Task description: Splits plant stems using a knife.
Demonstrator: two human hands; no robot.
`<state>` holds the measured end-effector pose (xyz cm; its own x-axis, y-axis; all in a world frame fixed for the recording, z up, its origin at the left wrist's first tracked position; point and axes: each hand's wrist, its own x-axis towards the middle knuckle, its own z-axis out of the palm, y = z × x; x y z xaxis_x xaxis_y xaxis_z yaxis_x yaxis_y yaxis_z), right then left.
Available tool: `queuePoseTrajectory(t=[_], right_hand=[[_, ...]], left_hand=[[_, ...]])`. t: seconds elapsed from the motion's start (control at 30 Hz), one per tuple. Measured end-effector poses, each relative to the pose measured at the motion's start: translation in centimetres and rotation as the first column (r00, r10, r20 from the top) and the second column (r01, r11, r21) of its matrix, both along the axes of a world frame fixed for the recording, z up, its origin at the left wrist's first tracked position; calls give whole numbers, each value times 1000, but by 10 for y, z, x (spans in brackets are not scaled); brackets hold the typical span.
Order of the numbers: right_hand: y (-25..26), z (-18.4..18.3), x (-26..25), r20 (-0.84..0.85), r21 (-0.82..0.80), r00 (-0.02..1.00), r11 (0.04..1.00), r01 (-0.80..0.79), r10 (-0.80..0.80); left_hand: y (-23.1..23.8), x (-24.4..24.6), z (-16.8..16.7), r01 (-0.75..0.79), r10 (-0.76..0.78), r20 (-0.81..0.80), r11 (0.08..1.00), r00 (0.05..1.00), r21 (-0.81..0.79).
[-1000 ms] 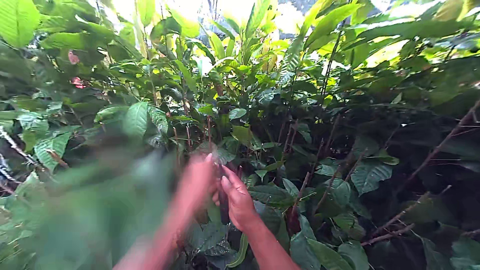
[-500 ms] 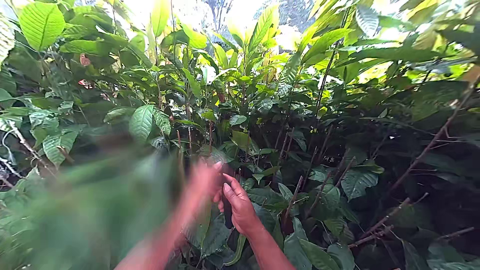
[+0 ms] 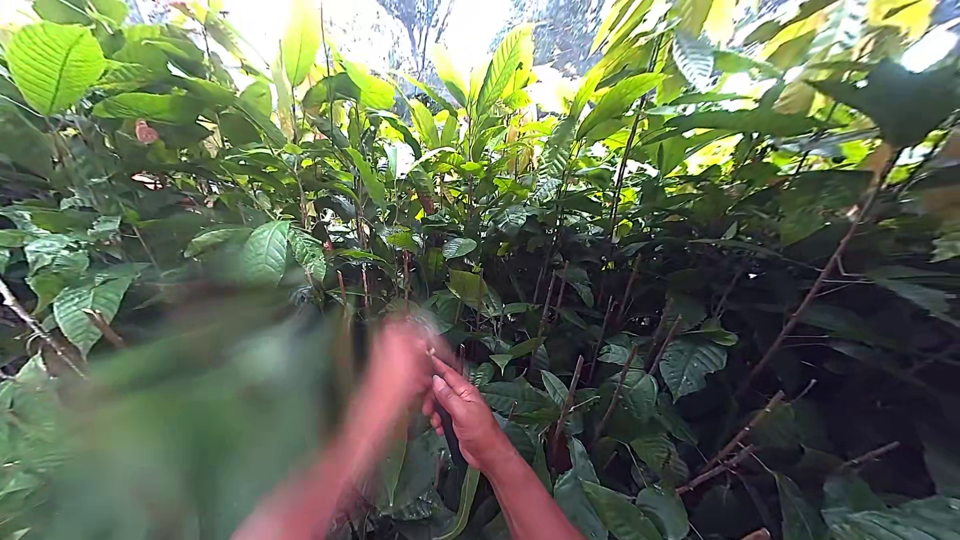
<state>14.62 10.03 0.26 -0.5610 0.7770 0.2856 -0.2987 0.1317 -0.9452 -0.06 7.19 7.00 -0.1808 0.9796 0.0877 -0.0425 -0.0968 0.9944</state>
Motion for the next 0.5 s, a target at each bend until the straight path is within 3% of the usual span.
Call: queuePoseTrajectory(t=[0.1, 0.17, 0.27, 0.33, 0.4, 0.47, 0.5], right_hand=[[2, 7, -3, -9, 6, 997, 997, 83, -83], [-1, 19, -3, -165, 49, 974, 985, 166, -156], [1, 32, 1, -377, 125, 923, 983, 135, -78], [4, 28, -1, -373, 132, 926, 984, 121, -64], [8, 18, -5, -315, 134, 945, 982, 132, -84], [11, 8, -9, -273, 120, 957, 983, 137, -100], [12, 5, -11, -256, 106, 962, 986, 130, -99]], left_hand=[[5, 4, -5, -27, 25, 48, 999, 999, 44], [9, 5, -12, -4, 0, 29, 990, 1000, 139], [27, 4, -33, -46, 128, -236, 946, 963, 322], [38, 6, -48, -60, 226, -413, 924, 882, 377], [58, 5, -54, 21, 145, -486, 947, 862, 321], [90, 0, -45, 33, 92, -436, 962, 895, 270], [108, -5, -36, -34, 131, -369, 965, 920, 259]])
